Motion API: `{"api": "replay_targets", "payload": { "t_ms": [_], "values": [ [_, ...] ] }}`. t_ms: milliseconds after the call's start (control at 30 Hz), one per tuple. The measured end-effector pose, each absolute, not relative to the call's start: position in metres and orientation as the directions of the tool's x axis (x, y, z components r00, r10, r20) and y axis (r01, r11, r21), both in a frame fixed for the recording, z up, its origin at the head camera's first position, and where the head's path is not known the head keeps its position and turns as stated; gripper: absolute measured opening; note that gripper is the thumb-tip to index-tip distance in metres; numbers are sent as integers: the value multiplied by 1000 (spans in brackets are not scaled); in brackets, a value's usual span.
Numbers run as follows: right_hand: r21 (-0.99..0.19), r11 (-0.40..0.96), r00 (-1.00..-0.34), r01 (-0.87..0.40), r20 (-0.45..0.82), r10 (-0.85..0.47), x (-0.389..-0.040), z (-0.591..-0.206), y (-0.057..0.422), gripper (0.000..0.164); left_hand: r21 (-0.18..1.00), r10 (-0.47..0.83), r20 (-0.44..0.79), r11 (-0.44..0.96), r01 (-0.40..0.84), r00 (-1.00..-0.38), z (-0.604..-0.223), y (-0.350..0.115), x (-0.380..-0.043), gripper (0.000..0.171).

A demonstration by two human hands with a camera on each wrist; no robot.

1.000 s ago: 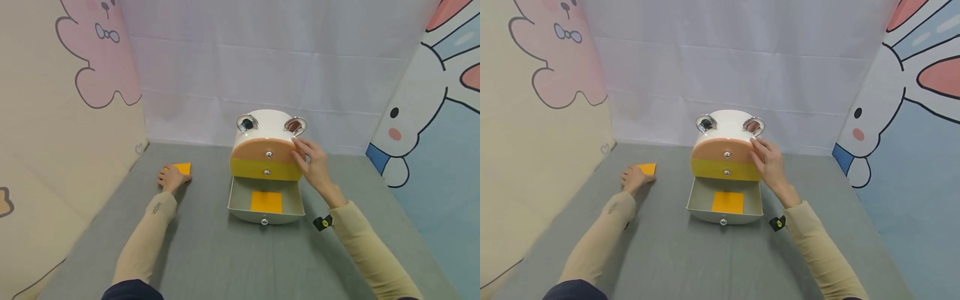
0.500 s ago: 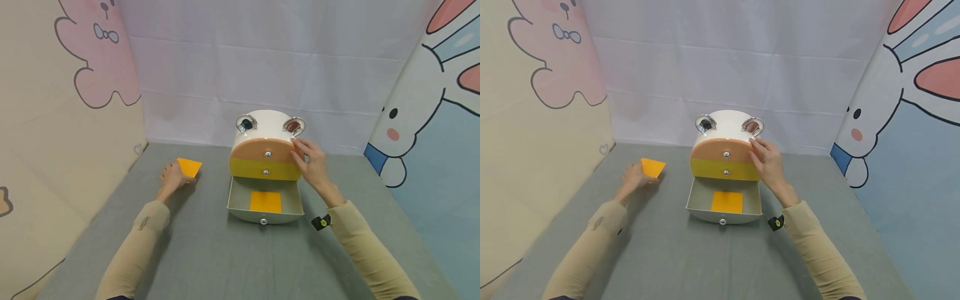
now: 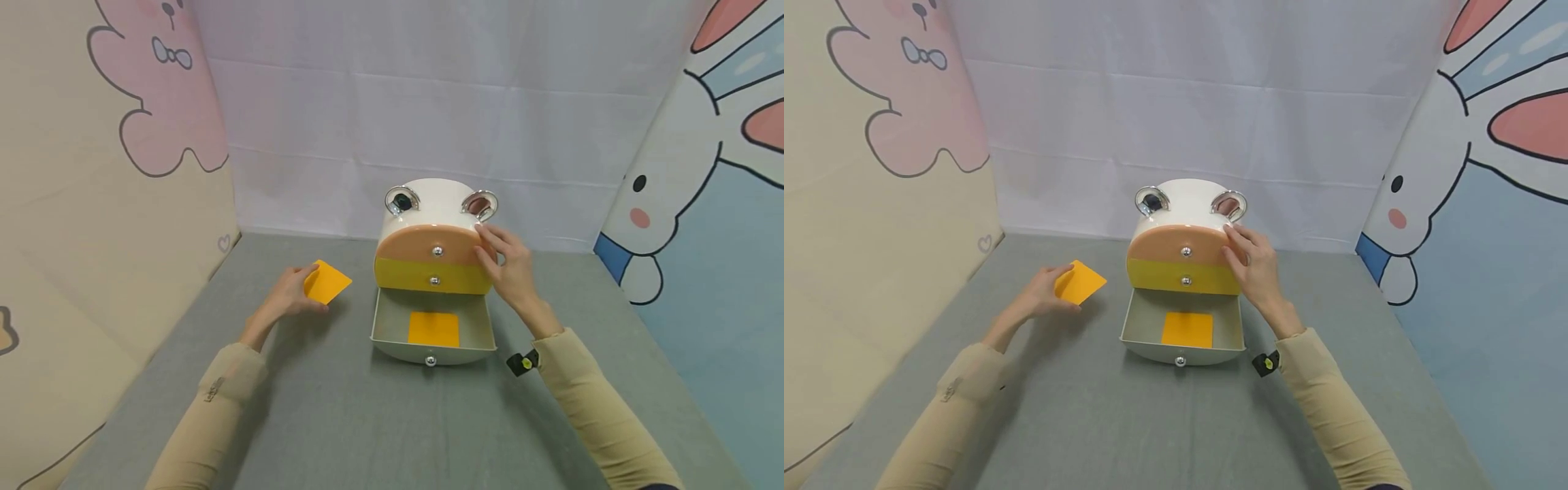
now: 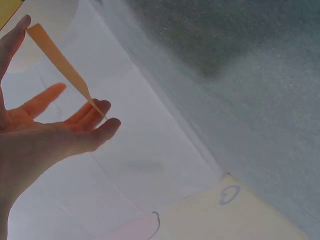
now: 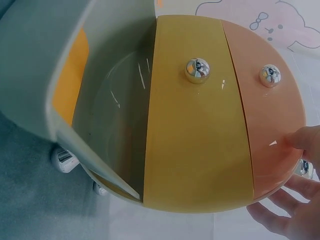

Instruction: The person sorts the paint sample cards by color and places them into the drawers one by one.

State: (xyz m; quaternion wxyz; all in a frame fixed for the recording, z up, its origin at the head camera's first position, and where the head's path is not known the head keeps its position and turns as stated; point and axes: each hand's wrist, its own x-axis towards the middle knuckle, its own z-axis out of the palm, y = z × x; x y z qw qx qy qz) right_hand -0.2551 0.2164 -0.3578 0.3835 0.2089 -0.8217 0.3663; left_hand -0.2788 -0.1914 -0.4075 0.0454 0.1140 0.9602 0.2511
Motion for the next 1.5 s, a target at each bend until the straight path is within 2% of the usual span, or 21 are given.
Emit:
{"api": "replay_targets", "payload": {
  "t_ms": [167, 333, 500, 700, 967, 1500],
  "values": [
    [-451, 648, -634, -614, 771, -64, -254, -356, 216, 36, 551, 360, -47, 787, 277, -932, -401, -195, -267, 92],
    [-460, 645, -643, -610, 764, -63, -254, -355, 217, 37, 675, 462, -66, 674, 302, -884, -391, -200, -258, 90],
    [-461, 640, -641, -615, 765, -65, -254, -355, 217, 37, 738, 574, -75, 582, 342, -815, -380, -197, -252, 87],
    [-463, 644, -644, -609, 763, -60, -253, -354, 217, 36, 723, 700, -55, 519, 455, -712, -366, -181, -247, 85],
    [-468, 647, -652, -602, 756, -61, -252, -353, 217, 36, 687, 795, -85, 484, 543, -601, -360, -149, -251, 84],
    [-475, 642, -659, -601, 750, -62, -252, -352, 216, 37, 626, 851, -159, 480, 615, -501, -360, -79, -260, 75]
  ]
}}
